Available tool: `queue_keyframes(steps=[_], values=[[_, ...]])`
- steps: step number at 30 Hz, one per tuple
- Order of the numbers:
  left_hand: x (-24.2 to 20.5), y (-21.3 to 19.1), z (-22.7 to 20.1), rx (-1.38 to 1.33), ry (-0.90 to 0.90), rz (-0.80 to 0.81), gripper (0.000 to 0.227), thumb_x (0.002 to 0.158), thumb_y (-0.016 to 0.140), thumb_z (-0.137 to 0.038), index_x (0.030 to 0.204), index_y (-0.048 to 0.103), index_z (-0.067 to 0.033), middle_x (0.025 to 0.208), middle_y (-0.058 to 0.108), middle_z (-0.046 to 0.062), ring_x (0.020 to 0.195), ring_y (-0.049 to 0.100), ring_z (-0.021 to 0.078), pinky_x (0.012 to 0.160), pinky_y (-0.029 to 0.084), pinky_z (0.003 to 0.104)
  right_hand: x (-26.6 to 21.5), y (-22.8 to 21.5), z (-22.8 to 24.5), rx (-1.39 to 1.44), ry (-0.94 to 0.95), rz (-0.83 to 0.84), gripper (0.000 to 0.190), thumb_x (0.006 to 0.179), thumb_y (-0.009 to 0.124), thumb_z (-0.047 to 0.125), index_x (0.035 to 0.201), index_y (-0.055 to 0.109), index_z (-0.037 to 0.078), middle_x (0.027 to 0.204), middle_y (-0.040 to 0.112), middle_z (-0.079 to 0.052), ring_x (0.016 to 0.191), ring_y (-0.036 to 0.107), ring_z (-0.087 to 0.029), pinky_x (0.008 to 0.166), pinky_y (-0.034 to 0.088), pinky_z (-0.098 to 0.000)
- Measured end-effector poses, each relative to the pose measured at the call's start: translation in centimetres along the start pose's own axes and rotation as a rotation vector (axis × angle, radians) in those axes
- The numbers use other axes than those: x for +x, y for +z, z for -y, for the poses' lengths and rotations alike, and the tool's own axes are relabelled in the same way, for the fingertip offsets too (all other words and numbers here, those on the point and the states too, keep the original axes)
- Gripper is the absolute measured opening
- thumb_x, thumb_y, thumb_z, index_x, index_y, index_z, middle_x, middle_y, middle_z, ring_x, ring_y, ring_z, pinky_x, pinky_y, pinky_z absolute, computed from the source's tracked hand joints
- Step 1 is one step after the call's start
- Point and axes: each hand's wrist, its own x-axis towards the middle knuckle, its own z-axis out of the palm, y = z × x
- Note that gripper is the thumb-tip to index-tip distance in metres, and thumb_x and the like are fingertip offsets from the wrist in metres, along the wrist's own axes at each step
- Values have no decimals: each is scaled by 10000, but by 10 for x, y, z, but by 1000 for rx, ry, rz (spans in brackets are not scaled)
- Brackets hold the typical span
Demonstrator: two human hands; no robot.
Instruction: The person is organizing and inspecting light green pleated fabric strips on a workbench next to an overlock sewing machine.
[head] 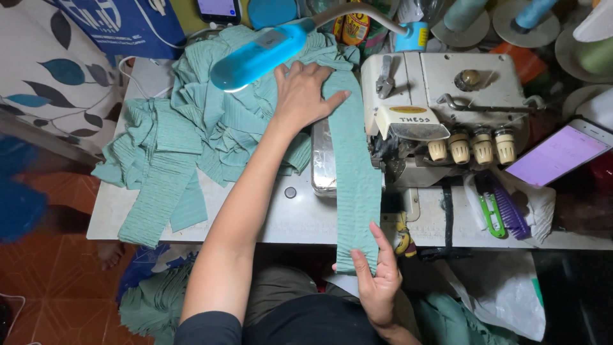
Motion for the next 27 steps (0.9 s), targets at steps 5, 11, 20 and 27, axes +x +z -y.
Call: queue_keyframes(steps=[5, 11, 20, 27], values=[[13, 16, 12, -36, -61, -124, 373, 868, 577, -491, 940, 669, -137, 872, 660, 78, 826, 574, 334, 673, 330, 461, 8, 5, 14, 127, 39, 19, 512, 876, 599, 79, 1370, 466, 48, 1209, 636, -160, 643, 761, -218, 628, 644, -253], [19, 9, 35, -247, -165, -261, 242, 914, 642, -319, 823, 603, -98, 691, 594, 62, 670, 583, 274, 538, 420, 426, 25, 6, 8, 78, -54, -1, 486, 885, 592, 51, 1357, 478, 17, 1354, 559, -162, 989, 614, -224, 911, 504, -296], [32, -35, 70, -1012, -615, -276, 242, 924, 512, -266, 974, 586, -41, 958, 671, 146, 375, 560, 173, 297, 402, 262, 51, 14, 15, 31, -57, 41, 454, 936, 567, 141, 1375, 490, 57, 1027, 661, -27, 635, 767, -184, 469, 467, -131], [13, -53, 81, -1087, -337, -427, 266, 963, 560, -342, 786, 454, -175, 699, 366, -66, 667, 377, 64, 625, 351, 295, 73, 18, 21, -44, -109, 52, 393, 962, 529, 195, 1329, 553, 57, 546, 686, -66, 554, 683, -83, 642, 530, -194]])
